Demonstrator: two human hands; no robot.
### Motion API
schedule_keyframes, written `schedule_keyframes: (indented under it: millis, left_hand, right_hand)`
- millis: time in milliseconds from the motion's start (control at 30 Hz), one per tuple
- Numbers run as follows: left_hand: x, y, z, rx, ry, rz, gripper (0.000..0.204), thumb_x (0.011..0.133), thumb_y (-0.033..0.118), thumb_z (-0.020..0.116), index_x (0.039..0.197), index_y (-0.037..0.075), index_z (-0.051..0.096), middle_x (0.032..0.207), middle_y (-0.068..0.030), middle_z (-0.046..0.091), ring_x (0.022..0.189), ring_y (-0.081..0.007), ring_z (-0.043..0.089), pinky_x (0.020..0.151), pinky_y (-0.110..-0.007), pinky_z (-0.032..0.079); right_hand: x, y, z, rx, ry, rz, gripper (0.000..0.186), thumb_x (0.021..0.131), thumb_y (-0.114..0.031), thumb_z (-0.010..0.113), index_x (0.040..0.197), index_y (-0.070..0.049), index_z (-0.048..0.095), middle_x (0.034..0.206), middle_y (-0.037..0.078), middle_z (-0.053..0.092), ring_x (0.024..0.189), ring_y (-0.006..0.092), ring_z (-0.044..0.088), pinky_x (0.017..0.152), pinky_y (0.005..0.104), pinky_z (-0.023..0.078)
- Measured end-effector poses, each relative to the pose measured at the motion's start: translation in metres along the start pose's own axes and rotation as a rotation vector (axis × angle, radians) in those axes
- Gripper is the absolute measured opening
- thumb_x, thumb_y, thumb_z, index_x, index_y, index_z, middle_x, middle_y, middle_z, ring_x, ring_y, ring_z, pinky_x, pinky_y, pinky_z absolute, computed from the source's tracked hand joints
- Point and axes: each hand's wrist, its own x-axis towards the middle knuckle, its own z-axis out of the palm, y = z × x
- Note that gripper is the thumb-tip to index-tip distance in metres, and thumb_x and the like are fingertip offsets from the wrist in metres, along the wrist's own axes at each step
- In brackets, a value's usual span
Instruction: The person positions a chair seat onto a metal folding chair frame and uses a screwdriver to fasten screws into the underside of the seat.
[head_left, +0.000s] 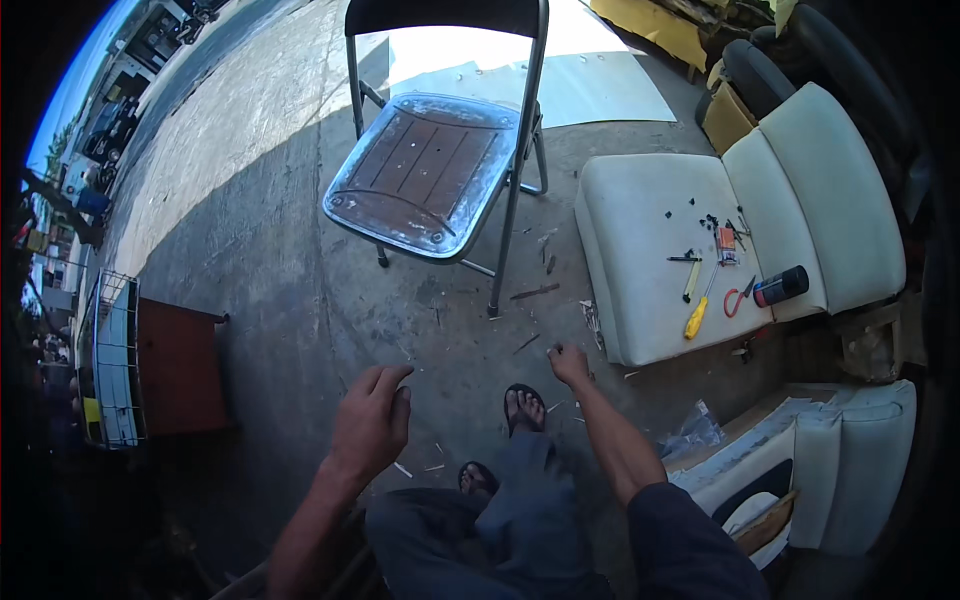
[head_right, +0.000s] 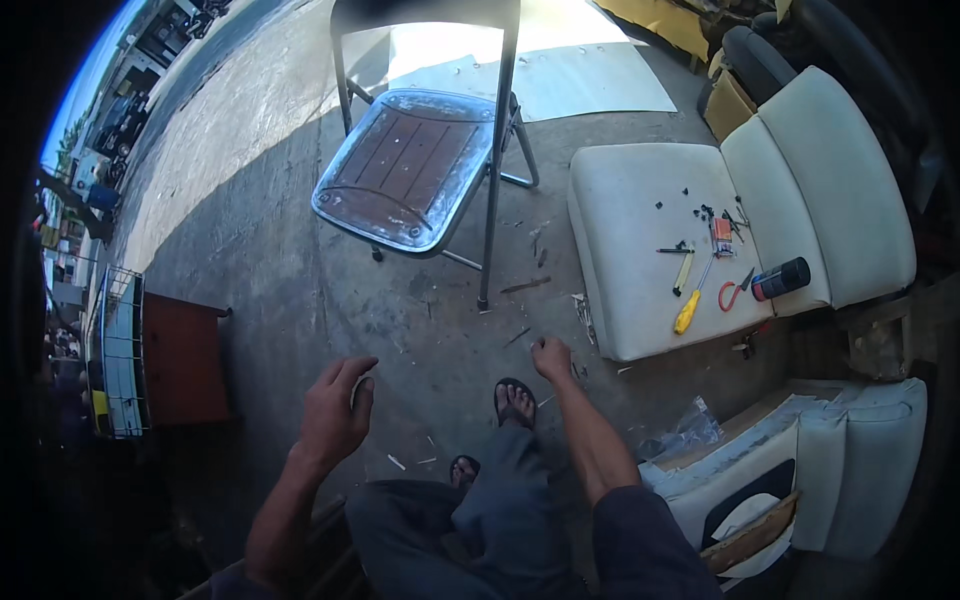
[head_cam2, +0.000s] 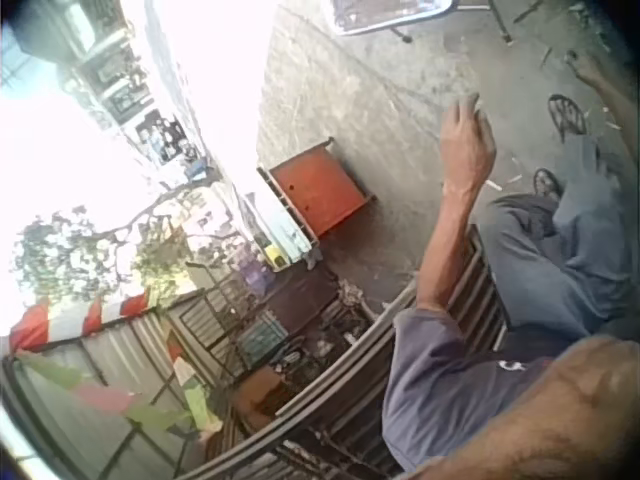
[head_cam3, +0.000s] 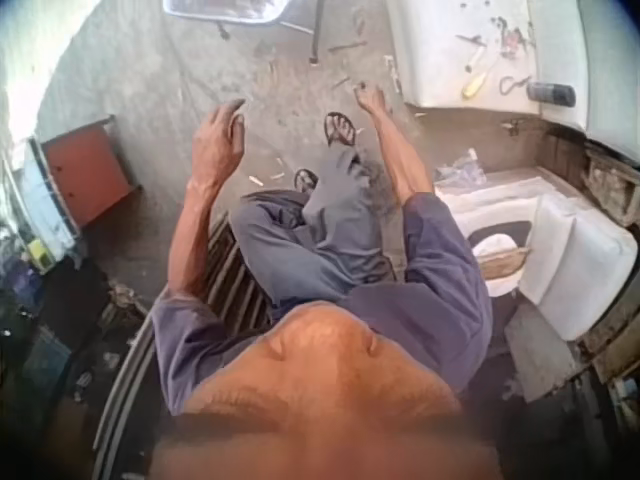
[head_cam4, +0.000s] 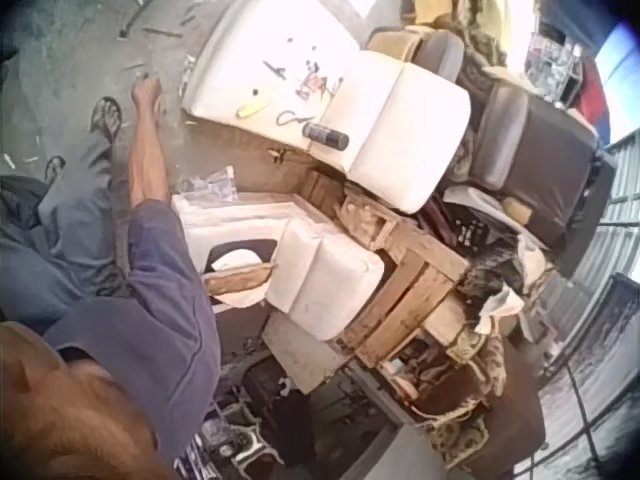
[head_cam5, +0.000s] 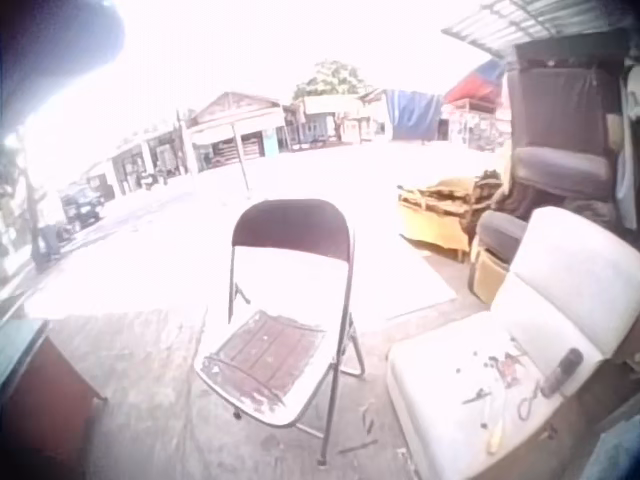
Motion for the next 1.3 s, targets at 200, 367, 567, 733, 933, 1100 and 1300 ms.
schedule_keyframes:
  millis: [200, 367, 567, 733, 933, 1100, 1300]
  left_hand:
    - [0.095, -0.136, 0.130, 0.187, -0.426, 0.261, 0.029, 0.092, 0.015, 0.063, 0.119, 0.005, 0.063, 0.109, -0.0161, 0.066, 0.099, -0.0378, 0.064, 0.085, -0.048, 0.052]
    - [0.125, -0.196, 0.207, 0.540, -1.075, 0.527, 0.042, 0.096, 0.036, 0.060, 0.132, 0.013, 0.061, 0.125, -0.0149, 0.065, 0.117, -0.0351, 0.061, 0.100, -0.045, 0.049]
    - [0.167, -0.164, 0.237, 0.319, -0.945, 0.595, 0.040, 0.095, 0.028, 0.063, 0.131, 0.010, 0.060, 0.129, -0.0194, 0.061, 0.116, -0.0413, 0.060, 0.099, -0.048, 0.049]
    - [0.189, -0.178, 0.218, 0.301, -0.885, 0.690, 0.035, 0.098, 0.023, 0.060, 0.128, 0.005, 0.060, 0.124, -0.0250, 0.060, 0.113, -0.0457, 0.057, 0.094, -0.052, 0.049]
    - [0.181, -0.166, 0.208, 0.294, -0.983, 0.699, 0.035, 0.097, 0.026, 0.062, 0.129, 0.011, 0.060, 0.123, -0.0243, 0.061, 0.109, -0.0458, 0.059, 0.089, -0.053, 0.051]
    - [0.174, -0.169, 0.217, 0.339, -0.934, 0.717, 0.037, 0.097, 0.027, 0.062, 0.130, 0.011, 0.060, 0.123, -0.0246, 0.062, 0.110, -0.0460, 0.059, 0.090, -0.052, 0.051]
    - [0.166, -0.165, 0.212, 0.422, -0.932, 0.718, 0.038, 0.096, 0.027, 0.062, 0.131, 0.011, 0.060, 0.125, -0.0246, 0.061, 0.111, -0.0455, 0.059, 0.091, -0.051, 0.051]
  right_hand:
    - [0.127, 0.048, 0.077, -0.248, 0.181, -0.303, 0.021, 0.084, -0.006, 0.059, 0.103, -0.003, 0.067, 0.120, 0.016, 0.062, 0.115, 0.0362, 0.056, 0.095, 0.0458, 0.049]
    - [0.104, 0.090, 0.083, -0.283, 0.571, -0.430, 0.037, 0.082, -0.009, 0.061, 0.118, -0.009, 0.067, 0.126, 0.014, 0.058, 0.125, 0.0369, 0.050, 0.103, 0.0484, 0.045]
    - [-0.047, 0.096, 0.038, 0.028, 0.444, -0.155, 0.032, 0.088, -0.007, 0.065, 0.120, -0.006, 0.067, 0.118, 0.013, 0.064, 0.101, 0.0300, 0.066, 0.083, 0.0367, 0.055]
    - [-0.204, 0.107, -0.066, 0.020, 1.119, 0.207, 0.027, 0.089, -0.005, 0.063, 0.116, -0.003, 0.066, 0.097, 0.016, 0.066, 0.083, 0.0329, 0.067, 0.075, 0.0379, 0.054]
    - [-0.336, 0.199, -0.171, -0.944, 1.142, 0.810, 0.038, 0.083, -0.001, 0.059, 0.121, -0.007, 0.064, 0.102, 0.013, 0.066, 0.093, 0.0330, 0.065, 0.082, 0.0451, 0.053]
    - [-0.364, 0.244, -0.215, -1.141, 0.869, 0.803, 0.036, 0.084, -0.004, 0.058, 0.119, -0.002, 0.064, 0.099, 0.013, 0.066, 0.092, 0.0330, 0.065, 0.082, 0.0464, 0.053]
    - [-0.409, 0.209, -0.298, -1.453, 1.259, 0.703, 0.032, 0.084, 0.001, 0.060, 0.115, 0.000, 0.064, 0.105, 0.016, 0.059, 0.103, 0.0328, 0.056, 0.092, 0.0490, 0.044]
